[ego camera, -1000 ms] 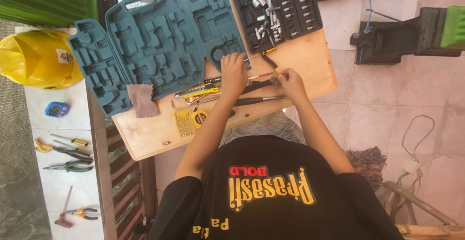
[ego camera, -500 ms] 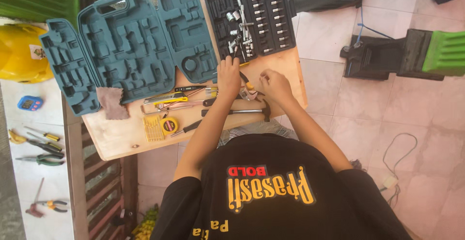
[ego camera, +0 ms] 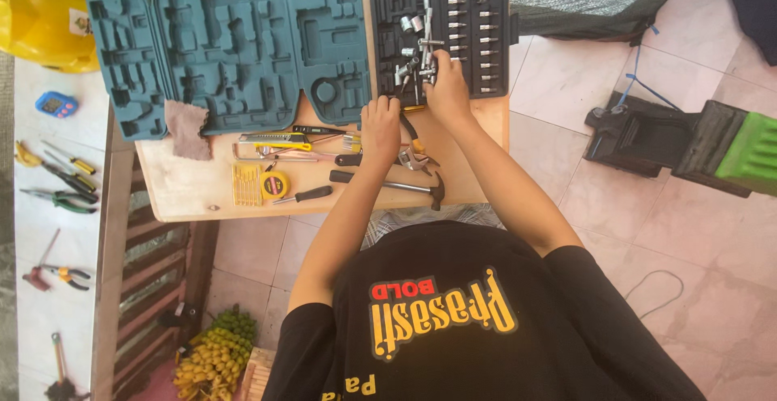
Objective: The person opens a toolbox, removes various hand tools including a hammer, wrenches, pliers, and screwdrivers onto the table, and unloads socket bits from a socket set case.
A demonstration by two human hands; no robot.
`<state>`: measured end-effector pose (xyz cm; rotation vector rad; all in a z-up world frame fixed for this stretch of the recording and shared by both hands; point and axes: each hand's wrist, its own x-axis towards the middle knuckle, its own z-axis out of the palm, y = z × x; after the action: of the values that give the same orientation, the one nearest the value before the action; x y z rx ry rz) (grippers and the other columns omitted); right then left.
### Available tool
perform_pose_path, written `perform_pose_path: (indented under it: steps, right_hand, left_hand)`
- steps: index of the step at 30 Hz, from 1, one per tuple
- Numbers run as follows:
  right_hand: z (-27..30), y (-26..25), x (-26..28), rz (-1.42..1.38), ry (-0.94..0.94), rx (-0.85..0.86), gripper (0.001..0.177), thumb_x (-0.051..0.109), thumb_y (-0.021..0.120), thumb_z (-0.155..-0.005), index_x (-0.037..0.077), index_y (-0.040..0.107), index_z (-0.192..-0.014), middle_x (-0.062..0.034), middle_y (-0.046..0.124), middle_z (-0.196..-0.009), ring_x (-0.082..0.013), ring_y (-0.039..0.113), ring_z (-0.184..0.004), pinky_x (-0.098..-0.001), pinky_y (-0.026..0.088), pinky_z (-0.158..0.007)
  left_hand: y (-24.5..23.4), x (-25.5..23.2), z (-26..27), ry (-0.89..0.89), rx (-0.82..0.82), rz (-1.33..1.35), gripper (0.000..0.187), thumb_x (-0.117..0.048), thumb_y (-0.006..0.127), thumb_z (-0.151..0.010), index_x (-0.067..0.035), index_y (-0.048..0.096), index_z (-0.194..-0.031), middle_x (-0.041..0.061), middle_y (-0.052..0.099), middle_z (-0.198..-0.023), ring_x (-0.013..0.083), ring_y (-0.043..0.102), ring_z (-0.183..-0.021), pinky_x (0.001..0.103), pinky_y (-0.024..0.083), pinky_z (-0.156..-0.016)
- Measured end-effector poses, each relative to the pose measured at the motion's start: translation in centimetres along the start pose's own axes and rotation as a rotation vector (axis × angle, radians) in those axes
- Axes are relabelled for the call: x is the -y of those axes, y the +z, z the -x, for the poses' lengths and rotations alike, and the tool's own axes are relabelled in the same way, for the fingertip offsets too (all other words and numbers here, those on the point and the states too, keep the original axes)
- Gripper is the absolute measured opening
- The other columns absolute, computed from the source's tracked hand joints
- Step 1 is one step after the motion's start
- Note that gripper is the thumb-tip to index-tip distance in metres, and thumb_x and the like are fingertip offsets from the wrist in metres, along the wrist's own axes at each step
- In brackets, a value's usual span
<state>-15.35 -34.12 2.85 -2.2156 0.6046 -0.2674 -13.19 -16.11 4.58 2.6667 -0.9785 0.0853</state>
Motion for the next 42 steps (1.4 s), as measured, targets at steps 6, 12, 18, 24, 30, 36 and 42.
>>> perform_pose_path:
  steps: [6,12,18,24,30,36,42]
  right_hand:
    - [-0.1,0.9,-1.7,0.094,-0.012,-0.015,0.054,0.004,0.075,-0.085,0.004,0.05,-0.133,-0.0233,0.066,-0.107,-0.0449,0.065,-0.1,-0.0513,0.051,-0.085]
    - [3.2,-1.7,-1.0,0.022,-0.012,0.091,0.042,0.006,0.07,-0.089,0.004,0.051,-0.126,-0.0152,0.067,-0.085,-0.0357,0.068,-0.085,-0.0469,0.052,-0.075]
    - [7.5,-2.3,0.3,-0.063,0.03,0.272,0.031,0.009,0.071,-0.089,0.001,0.057,-0.116,-0.0134,0.067,-0.079,-0.032,0.069,-0.077,-0.0432,0.053,-0.07]
    - [4.5,-0.1,1.8,0.101,0.105,0.207,0.032,0.031,0.07,-0.095,-0.001,0.071,-0.088,-0.0215,0.072,-0.078,-0.0394,0.071,-0.076,-0.0473,0.054,-0.069]
    - [3.3,1.0,1.6,0.26,0.049,0.216,0.032,0.029,0.064,-0.095,0.001,0.074,-0.081,-0.0241,0.07,-0.079,-0.0435,0.069,-0.076,-0.0514,0.054,-0.069]
    - [7.1,-3.5,1.3,0.194,0.02,0.338,0.028,0.028,0.063,-0.098,0.003,0.072,-0.09,-0.0212,0.07,-0.085,-0.0423,0.067,-0.082,-0.0525,0.051,-0.073]
    - [6.5,-3.7,2.1,0.28,-0.058,0.344,0.021,0.027,0.068,-0.096,0.007,0.073,-0.097,-0.0173,0.068,-0.098,-0.0381,0.067,-0.089,-0.0491,0.052,-0.077]
  left_hand:
    - [1.6,0.4,0.7,0.038,0.034,-0.019,0.015,-0.004,0.061,-0.083,-0.008,0.06,-0.098,0.009,0.058,-0.094,0.0282,0.057,-0.095,0.039,0.045,-0.086]
    - [0.6,0.1,1.1,0.036,0.105,0.062,0.013,-0.003,0.062,-0.083,-0.007,0.067,-0.095,0.009,0.065,-0.097,0.03,0.06,-0.1,0.041,0.047,-0.086]
    - [-1.5,-0.4,3.2,-0.032,0.322,0.298,0.021,0.0,0.061,-0.085,-0.011,0.074,-0.098,0.013,0.067,-0.104,0.0348,0.062,-0.104,0.044,0.051,-0.086]
    - [-1.1,-0.2,4.7,-0.03,0.318,0.164,0.02,0.0,0.062,-0.079,-0.006,0.07,-0.096,0.013,0.066,-0.103,0.0352,0.063,-0.103,0.046,0.05,-0.086]
    - [-0.9,0.1,4.8,-0.036,0.317,0.137,0.017,-0.004,0.065,-0.082,-0.006,0.068,-0.099,0.015,0.066,-0.1,0.0357,0.063,-0.1,0.049,0.049,-0.085]
    - [-2.0,0.7,1.7,-0.124,0.019,0.347,0.015,-0.011,0.066,-0.091,-0.003,0.066,-0.103,0.015,0.063,-0.103,0.0359,0.06,-0.1,0.048,0.048,-0.085]
    - [-0.5,0.9,-1.3,-0.09,-0.011,0.22,0.015,-0.012,0.068,-0.088,-0.003,0.065,-0.1,0.013,0.061,-0.103,0.0337,0.055,-0.105,0.045,0.043,-0.094]
